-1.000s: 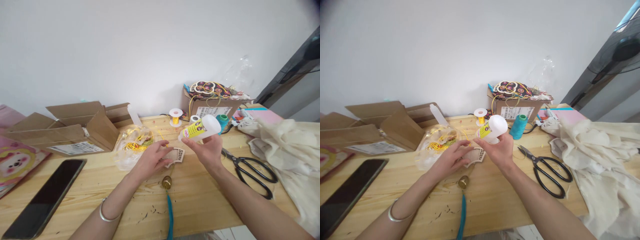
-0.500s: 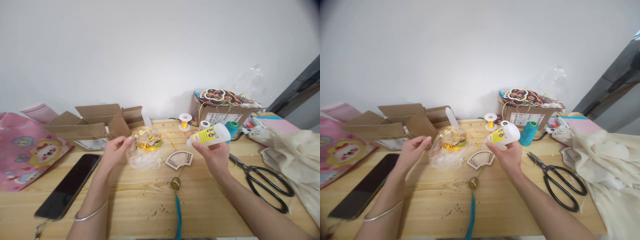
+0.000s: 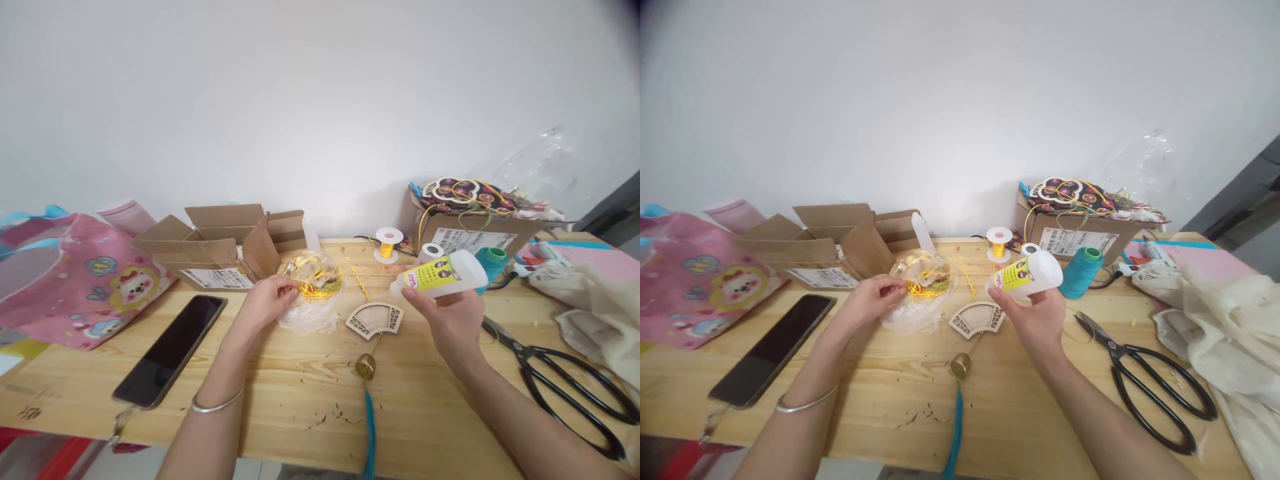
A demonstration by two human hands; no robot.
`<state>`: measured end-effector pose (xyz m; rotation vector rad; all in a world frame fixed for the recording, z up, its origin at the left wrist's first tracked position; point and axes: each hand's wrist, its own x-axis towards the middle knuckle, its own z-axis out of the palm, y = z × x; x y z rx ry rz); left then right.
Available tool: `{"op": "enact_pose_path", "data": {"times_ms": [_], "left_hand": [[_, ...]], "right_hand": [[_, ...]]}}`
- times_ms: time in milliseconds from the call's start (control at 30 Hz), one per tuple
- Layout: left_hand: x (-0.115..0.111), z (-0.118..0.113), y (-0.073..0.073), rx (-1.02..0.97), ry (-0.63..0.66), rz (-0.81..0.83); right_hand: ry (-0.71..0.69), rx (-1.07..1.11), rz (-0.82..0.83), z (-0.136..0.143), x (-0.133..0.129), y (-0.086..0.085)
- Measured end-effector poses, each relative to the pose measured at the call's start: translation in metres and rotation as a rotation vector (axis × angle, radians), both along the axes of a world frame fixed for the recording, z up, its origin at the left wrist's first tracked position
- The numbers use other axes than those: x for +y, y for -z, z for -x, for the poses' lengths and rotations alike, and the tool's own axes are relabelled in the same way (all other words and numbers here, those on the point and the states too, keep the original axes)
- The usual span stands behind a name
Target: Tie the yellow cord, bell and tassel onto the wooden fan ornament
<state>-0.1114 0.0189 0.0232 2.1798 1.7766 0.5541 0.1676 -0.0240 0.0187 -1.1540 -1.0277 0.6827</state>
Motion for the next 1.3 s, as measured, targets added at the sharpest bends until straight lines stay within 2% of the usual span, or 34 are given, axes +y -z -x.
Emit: {"op": "enact_pose_path", "data": {"times_ms": [100,267,500,800,933,1133,1300], "left_hand": [[0.004,-0.007,0.006,0.026,0.045,-0.054],[0.011,-0.014,0.01,0.16,0.022,-0.085],[0.017,-0.015,0.012,0.234,0.027,-0.088],[0.027,-0.021,-0.004,0.372,0.028,0.01],[0.03,-0.023,-0.007,0.375,0.009,0.071],[0.029,-0.021,0.002,0.348,-0.052,0.08],[0.026,-0.018,0.006,0.246,-0.027,0.061]], "right_hand": [[-0.013,-0.014,-0.01,0.0,0.0,0.0],[-0.009,-0.028,-0.018,0.0,0.0,-0.001],[-0.023,0.009,-0.011,0.001,0.0,-0.001],[-0.038,0.027,-0.006,0.0,0.002,0.0],[-0.036,0.025,-0.01,0.0,0.002,-0.001],[-0.054,0.039,0.029,0.0,0.001,-0.003],[-0.064,0.038,0.015,0.0,0.001,-0.006]]}}
